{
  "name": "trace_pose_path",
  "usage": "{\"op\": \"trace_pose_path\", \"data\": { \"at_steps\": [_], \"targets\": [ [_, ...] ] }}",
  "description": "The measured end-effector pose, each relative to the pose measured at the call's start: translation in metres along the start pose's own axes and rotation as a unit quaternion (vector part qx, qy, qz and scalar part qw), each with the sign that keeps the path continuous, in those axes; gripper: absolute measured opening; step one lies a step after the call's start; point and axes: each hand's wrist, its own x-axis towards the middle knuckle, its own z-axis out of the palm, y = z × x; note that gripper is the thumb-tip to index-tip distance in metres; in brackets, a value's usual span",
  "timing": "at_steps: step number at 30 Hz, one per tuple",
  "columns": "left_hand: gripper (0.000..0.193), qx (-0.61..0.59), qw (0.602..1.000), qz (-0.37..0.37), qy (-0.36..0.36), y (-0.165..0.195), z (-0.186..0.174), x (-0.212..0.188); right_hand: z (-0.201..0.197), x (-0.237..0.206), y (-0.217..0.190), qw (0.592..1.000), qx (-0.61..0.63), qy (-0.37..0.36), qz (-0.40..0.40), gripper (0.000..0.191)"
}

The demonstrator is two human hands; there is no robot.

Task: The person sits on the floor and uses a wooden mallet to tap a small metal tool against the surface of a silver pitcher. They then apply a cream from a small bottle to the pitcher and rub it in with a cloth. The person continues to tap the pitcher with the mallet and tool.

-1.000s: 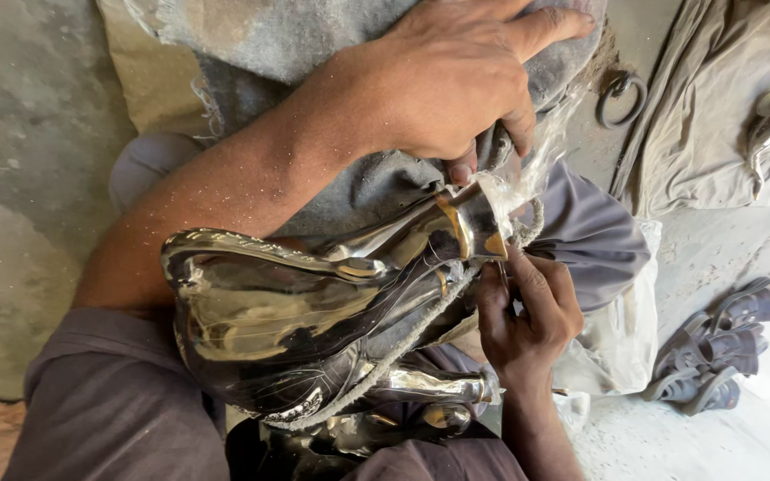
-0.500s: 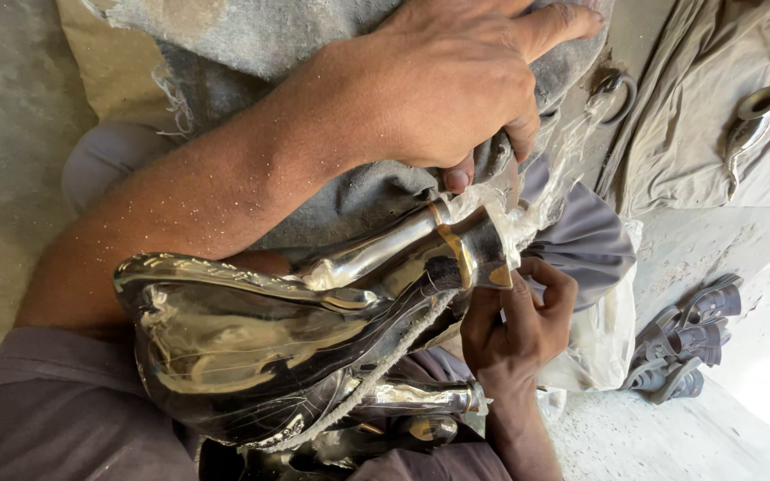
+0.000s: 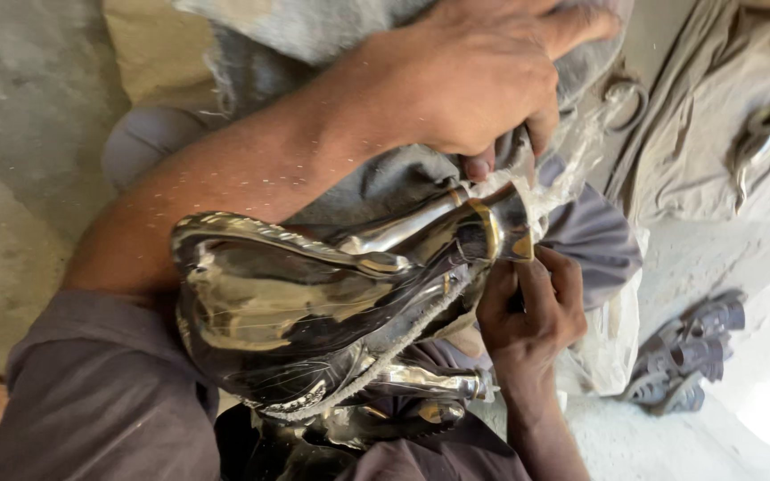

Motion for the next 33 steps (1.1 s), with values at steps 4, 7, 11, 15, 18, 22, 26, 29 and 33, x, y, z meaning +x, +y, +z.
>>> {"op": "trace_pose_path", "data": {
  "at_steps": [4, 7, 11, 15, 18, 22, 26, 29, 33],
  "targets": [
    [0.054, 0.019, 0.999, 0.036, 0.003, 0.004, -0.007, 0.003, -0.002, 0.011, -0.002, 0.999, -0.009, -0.022, 0.029, 0.017],
    [0.055, 0.016, 0.999, 0.045, 0.003, 0.005, -0.010, 0.003, -0.004, 0.009, -0.006, 0.999, 0.021, -0.015, 0.025, 0.009],
    [0.051, -0.045, 0.997, -0.022, -0.053, 0.003, -0.008, 0.001, -0.005, 0.011, -0.009, 0.999, 0.022, -0.017, 0.019, 0.005],
    [0.055, -0.083, 0.996, 0.024, -0.032, -0.003, -0.004, 0.000, -0.002, 0.019, -0.003, 0.999, 0.006, -0.025, 0.019, 0.012],
    [0.059, -0.006, 0.998, 0.057, -0.010, -0.006, 0.001, 0.003, -0.002, 0.012, -0.001, 1.000, 0.017, -0.009, -0.001, 0.007],
    [0.062, 0.017, 0.999, 0.038, -0.031, -0.010, 0.004, 0.005, 0.001, 0.002, 0.009, 1.000, -0.003, -0.009, -0.026, 0.013],
    [0.062, 0.015, 0.998, 0.067, 0.001, -0.008, 0.002, 0.004, 0.002, 0.000, 0.013, 0.999, -0.020, -0.026, -0.014, 0.010],
    [0.053, 0.027, 0.999, 0.036, 0.008, -0.003, 0.001, 0.002, 0.000, 0.000, 0.009, 0.999, 0.016, -0.026, 0.009, 0.012],
    [0.048, -0.055, 0.998, 0.011, -0.023, -0.003, 0.000, 0.000, 0.002, 0.000, 0.013, 1.000, -0.002, -0.008, -0.014, 0.007]
  ]
}}
